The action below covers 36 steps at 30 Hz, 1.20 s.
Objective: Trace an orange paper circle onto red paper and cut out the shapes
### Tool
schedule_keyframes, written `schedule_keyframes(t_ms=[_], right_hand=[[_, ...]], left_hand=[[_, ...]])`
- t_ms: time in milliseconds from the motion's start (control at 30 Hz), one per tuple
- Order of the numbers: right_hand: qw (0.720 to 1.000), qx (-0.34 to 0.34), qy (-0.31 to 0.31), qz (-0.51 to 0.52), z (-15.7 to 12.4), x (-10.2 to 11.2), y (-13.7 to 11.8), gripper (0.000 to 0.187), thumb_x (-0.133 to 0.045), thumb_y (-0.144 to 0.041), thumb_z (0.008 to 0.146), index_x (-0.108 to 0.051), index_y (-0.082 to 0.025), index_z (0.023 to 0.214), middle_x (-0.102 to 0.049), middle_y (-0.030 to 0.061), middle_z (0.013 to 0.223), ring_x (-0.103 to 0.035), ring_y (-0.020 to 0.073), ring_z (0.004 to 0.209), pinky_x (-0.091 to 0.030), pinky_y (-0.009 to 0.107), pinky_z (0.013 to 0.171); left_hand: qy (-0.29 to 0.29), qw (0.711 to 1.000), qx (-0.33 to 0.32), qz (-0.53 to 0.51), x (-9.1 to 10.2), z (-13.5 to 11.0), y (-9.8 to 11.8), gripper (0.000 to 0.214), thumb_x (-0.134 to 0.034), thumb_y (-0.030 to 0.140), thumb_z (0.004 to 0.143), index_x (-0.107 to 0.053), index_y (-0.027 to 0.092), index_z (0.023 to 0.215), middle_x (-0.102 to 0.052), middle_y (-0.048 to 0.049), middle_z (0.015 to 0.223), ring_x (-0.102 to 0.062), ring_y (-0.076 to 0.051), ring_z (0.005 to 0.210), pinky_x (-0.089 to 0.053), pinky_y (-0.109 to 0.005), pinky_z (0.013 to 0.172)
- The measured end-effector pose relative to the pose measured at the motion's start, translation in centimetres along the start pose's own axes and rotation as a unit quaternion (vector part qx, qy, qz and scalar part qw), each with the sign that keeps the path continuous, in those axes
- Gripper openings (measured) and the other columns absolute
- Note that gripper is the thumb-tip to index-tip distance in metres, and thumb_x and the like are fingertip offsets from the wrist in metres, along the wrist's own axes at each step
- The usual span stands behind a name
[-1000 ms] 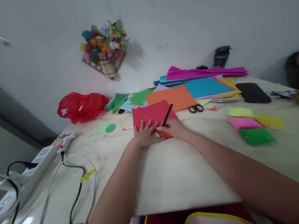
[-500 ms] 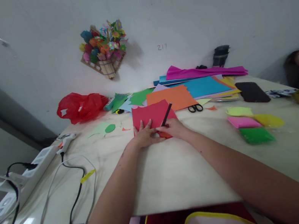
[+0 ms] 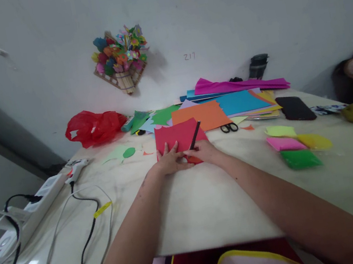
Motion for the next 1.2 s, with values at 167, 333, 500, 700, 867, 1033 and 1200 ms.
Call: schedule_keyframes(t_ms=[167, 333, 500, 700, 867, 1033, 1200], right_hand=[[1.000, -0.004, 0.000, -0.002, -0.04, 0.08, -0.06, 0.025, -0.060, -0.040, 0.069, -0.069, -0.019, 0.079, -0.067, 0.0035, 0.070, -0.059, 0.0152, 0.068, -0.044, 0.025, 0.061], [1.000, -0.009, -0.004, 0.002, -0.07, 0.09, -0.01, 0.024, -0.060, -0.039, 0.069, -0.069, -0.019, 0.079, -0.066, 0.0032, 0.069, -0.058, 0.0146, 0.067, -0.043, 0.025, 0.061], [1.000, -0.015, -0.019, 0.007, 0.01, 0.10, 0.00, 0.024, -0.060, -0.038, 0.068, -0.069, -0.017, 0.077, -0.066, 0.0035, 0.069, -0.057, 0.0146, 0.066, -0.042, 0.024, 0.058], [0.999, -0.015, -0.037, 0.016, 0.10, -0.03, -0.01, 0.023, -0.060, -0.036, 0.068, -0.069, -0.016, 0.078, -0.066, 0.0050, 0.073, -0.058, 0.0167, 0.070, -0.044, 0.025, 0.060], [0.998, -0.026, -0.045, 0.027, 0.05, -0.03, 0.17, 0.024, -0.059, -0.035, 0.069, -0.069, -0.015, 0.079, -0.066, 0.0053, 0.073, -0.057, 0.0156, 0.067, -0.044, 0.026, 0.061], [0.998, -0.021, -0.053, 0.027, 0.04, 0.05, 0.12, 0.023, -0.059, -0.033, 0.068, -0.069, -0.014, 0.077, -0.065, 0.0045, 0.070, -0.055, 0.0144, 0.065, -0.041, 0.024, 0.058], [0.998, -0.025, -0.053, 0.026, -0.01, 0.16, 0.07, 0.020, -0.059, -0.030, 0.066, -0.066, -0.012, 0.070, -0.063, 0.0042, 0.065, -0.053, 0.0130, 0.061, -0.038, 0.023, 0.054]], left_hand=[[-0.002, 1.000, -0.001, -0.003, 0.08, -0.07, 0.11, 0.073, -0.040, 0.077, 0.059, -0.041, 0.042, 0.123, 0.000, 0.0063, 0.145, 0.011, -0.039, 0.127, 0.003, -0.064, 0.094], [-0.002, 1.000, -0.003, -0.002, 0.03, 0.00, 0.01, 0.072, -0.041, 0.076, 0.060, -0.040, 0.042, 0.123, 0.000, 0.0060, 0.145, 0.012, -0.039, 0.126, 0.003, -0.065, 0.093], [-0.005, 1.000, 0.000, -0.001, 0.08, -0.04, 0.04, 0.072, -0.042, 0.075, 0.060, -0.040, 0.041, 0.124, 0.000, 0.0054, 0.145, 0.011, -0.040, 0.126, 0.004, -0.065, 0.093], [-0.002, 1.000, -0.004, -0.002, 0.09, -0.02, 0.06, 0.071, -0.042, 0.075, 0.061, -0.042, 0.041, 0.123, -0.001, 0.0048, 0.145, 0.011, -0.040, 0.126, 0.005, -0.066, 0.092], [-0.004, 1.000, -0.007, -0.006, 0.11, -0.06, 0.12, 0.072, -0.042, 0.075, 0.060, -0.039, 0.042, 0.124, -0.002, 0.0048, 0.145, 0.012, -0.040, 0.126, 0.005, -0.066, 0.091], [-0.006, 1.000, -0.002, -0.008, 0.24, -0.19, 0.27, 0.074, -0.043, 0.075, 0.060, -0.034, 0.043, 0.127, -0.003, 0.0044, 0.145, 0.011, -0.040, 0.126, 0.006, -0.066, 0.091], [-0.006, 1.000, -0.003, -0.006, 0.20, -0.11, 0.23, 0.073, -0.042, 0.074, 0.061, -0.033, 0.043, 0.127, -0.001, 0.0051, 0.145, 0.012, -0.040, 0.126, 0.005, -0.065, 0.092]])
Point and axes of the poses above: each hand's wrist, its own z-axis towards the middle knuckle, its own x-axis out of the back of the hand, y = z × x, the point moved 6 cm from there along z, towards the middle knuckle
